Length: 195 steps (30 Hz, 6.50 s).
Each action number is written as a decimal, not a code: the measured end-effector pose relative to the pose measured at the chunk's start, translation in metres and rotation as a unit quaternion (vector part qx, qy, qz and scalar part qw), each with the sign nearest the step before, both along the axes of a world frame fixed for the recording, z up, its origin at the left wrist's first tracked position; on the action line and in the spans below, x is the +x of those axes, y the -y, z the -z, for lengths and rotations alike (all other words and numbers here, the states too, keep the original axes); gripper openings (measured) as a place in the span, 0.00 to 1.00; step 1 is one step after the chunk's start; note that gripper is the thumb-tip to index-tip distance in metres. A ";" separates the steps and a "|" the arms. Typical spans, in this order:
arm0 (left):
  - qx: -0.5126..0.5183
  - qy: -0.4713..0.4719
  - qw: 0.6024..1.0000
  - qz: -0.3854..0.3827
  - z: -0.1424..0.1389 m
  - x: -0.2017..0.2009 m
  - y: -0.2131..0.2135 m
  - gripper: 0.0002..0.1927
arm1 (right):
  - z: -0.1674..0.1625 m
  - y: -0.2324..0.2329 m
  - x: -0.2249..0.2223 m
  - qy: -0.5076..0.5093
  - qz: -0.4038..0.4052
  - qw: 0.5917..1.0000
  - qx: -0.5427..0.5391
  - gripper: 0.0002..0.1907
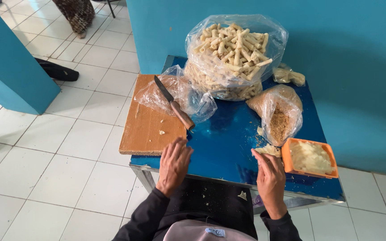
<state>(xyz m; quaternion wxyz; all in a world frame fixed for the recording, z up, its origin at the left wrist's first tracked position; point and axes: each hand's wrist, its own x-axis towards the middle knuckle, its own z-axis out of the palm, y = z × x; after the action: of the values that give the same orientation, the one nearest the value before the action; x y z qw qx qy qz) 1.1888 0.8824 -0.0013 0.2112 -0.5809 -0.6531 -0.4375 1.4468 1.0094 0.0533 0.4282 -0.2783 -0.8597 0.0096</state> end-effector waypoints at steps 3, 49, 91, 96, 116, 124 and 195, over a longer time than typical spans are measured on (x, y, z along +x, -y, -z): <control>-0.008 -0.017 1.000 0.025 -0.002 0.008 0.007 0.09 | 0.003 -0.002 -0.001 0.005 -0.004 1.000 0.010 0.13; 0.040 -0.036 0.998 -0.023 0.001 0.031 -0.005 0.08 | 0.065 0.009 0.041 -0.125 -0.156 0.917 -0.346 0.11; 0.021 -0.042 0.999 -0.012 0.010 0.036 -0.003 0.07 | -0.027 0.013 -0.046 0.116 -0.259 0.932 -0.225 0.09; 0.039 -0.056 0.998 -0.016 0.017 0.038 0.003 0.04 | -0.030 0.010 -0.147 0.115 -0.304 0.936 -0.134 0.10; 0.216 0.614 0.672 0.353 -0.016 0.046 -0.013 0.31 | -0.070 -0.055 -0.195 -0.033 -0.391 0.831 -0.395 0.03; 0.155 0.752 0.427 0.478 -0.031 0.053 -0.025 0.32 | -0.075 -0.077 -0.106 -0.111 -0.338 0.801 -0.481 0.05; 0.070 0.719 0.452 0.524 0.005 0.071 -0.043 0.39 | -0.032 0.034 -0.086 -0.059 -0.206 0.964 -0.155 0.12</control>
<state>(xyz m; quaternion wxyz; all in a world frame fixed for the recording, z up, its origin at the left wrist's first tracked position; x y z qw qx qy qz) 1.2598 0.9255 -0.0067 -0.5621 -0.2756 -0.1119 -0.7717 1.3606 0.9758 0.0857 0.4183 -0.1565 -0.8600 0.2468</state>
